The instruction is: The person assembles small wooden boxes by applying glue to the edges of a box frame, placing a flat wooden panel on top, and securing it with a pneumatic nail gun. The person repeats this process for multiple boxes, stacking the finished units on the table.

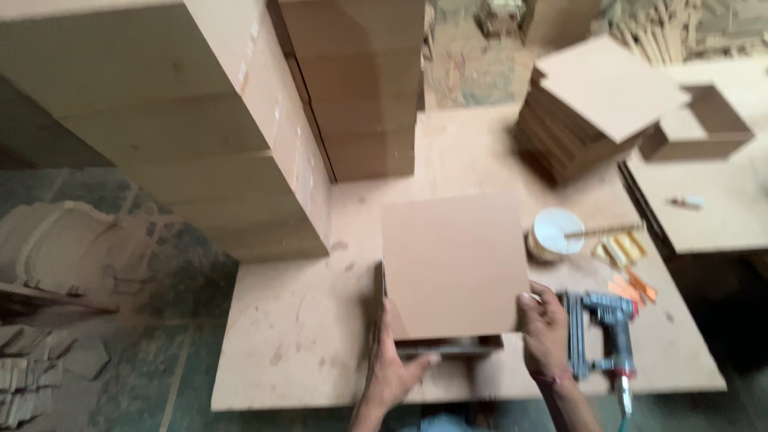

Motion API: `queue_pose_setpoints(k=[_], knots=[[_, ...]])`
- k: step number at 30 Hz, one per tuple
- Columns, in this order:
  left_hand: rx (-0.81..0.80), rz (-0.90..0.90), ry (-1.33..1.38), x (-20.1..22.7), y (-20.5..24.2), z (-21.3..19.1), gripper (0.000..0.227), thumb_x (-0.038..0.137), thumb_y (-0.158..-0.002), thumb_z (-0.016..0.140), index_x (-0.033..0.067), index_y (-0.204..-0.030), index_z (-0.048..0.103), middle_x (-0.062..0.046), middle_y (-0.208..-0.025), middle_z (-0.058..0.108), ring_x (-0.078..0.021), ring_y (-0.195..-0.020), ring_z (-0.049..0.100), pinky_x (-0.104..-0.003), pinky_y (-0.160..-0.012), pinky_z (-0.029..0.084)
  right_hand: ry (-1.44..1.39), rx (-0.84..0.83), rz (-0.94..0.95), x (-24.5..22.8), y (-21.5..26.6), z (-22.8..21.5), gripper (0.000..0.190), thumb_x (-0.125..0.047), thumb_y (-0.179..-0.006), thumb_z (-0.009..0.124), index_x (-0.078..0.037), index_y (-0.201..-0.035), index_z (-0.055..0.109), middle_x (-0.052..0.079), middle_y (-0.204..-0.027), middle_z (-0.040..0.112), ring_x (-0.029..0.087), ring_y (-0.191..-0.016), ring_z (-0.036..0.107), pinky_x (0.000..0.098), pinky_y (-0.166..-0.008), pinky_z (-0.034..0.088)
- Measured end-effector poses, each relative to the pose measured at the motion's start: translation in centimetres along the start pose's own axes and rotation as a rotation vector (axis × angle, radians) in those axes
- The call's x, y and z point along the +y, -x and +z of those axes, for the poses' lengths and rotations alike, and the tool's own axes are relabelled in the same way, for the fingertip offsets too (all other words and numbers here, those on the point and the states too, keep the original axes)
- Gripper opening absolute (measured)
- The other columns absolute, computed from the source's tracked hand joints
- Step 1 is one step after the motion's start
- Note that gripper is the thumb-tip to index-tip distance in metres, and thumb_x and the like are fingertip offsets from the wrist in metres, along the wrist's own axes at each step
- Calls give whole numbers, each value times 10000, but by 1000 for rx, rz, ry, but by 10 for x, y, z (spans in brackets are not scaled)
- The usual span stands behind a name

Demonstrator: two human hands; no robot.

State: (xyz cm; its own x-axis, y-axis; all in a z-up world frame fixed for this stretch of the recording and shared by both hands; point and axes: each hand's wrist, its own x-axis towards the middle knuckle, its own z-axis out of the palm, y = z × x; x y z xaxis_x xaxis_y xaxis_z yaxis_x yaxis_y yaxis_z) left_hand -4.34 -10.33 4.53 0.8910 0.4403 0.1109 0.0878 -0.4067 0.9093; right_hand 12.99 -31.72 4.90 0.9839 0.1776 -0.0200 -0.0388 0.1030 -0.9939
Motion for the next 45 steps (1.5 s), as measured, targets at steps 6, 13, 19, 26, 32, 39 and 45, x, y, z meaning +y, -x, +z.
queue_pose_setpoints(k=[6, 13, 19, 26, 32, 39, 45], knots=[[99, -8, -11, -51, 22, 1, 994, 152, -846, 809, 17, -1605, 180, -240, -1671, 251, -374, -1528, 313, -435, -1202, 325, 447, -62, -200, 39, 32, 7, 417, -159, -991, 636, 23, -1366, 623, 165, -1379, 654, 242, -1234, 605, 336, -1019, 472], [125, 139, -73, -94, 26, 15, 840, 129, -874, 780, -28, -1558, 320, -274, -1614, 363, -412, -1492, 386, -445, -1204, 352, 560, -51, -97, 61, 41, 2, 452, -154, -969, 632, -33, -1404, 610, 139, -1389, 670, 216, -1221, 642, 319, -993, 477], [106, 139, -139, -100, 19, 18, 827, 156, -887, 771, -38, -1556, 324, -283, -1617, 351, -423, -1487, 388, -449, -1200, 360, 492, -53, 17, 70, 36, 3, 461, -155, -1001, 614, -44, -1447, 574, 151, -1302, 720, 177, -1137, 684, 305, -945, 535], [50, 22, -187, -95, 14, 15, 792, 215, -876, 797, -6, -1518, 389, -268, -1617, 328, -422, -1428, 435, -434, -1098, 459, 566, -66, -55, 84, 29, 2, 490, -165, -987, 641, -5, -1443, 561, 193, -1321, 687, 250, -1179, 678, 346, -985, 526], [89, 97, -226, -96, 20, 14, 664, 208, -891, 780, -35, -1441, 498, -266, -1588, 392, -423, -1405, 486, -424, -1074, 503, 571, -199, -13, 80, 36, -29, 534, -191, -942, 685, 1, -1418, 538, 207, -1301, 670, 269, -1138, 692, 343, -916, 575], [187, 113, -252, -101, 23, 21, 581, 194, -829, 833, -48, -1313, 622, -256, -1510, 511, -385, -1332, 581, -407, -1030, 540, 826, -244, -330, 90, 47, -51, 377, -145, -900, 732, -20, -1252, 678, 204, -1107, 738, 305, -895, 757, 364, -706, 598], [229, 129, -221, -110, 19, 23, 591, 184, -775, 881, -55, -1266, 656, -250, -1479, 541, -351, -1313, 606, -405, -1029, 548, 825, -246, -317, 106, 43, -56, 363, -145, -909, 743, -30, -1247, 681, 193, -1099, 733, 327, -905, 750, 362, -755, 597]])
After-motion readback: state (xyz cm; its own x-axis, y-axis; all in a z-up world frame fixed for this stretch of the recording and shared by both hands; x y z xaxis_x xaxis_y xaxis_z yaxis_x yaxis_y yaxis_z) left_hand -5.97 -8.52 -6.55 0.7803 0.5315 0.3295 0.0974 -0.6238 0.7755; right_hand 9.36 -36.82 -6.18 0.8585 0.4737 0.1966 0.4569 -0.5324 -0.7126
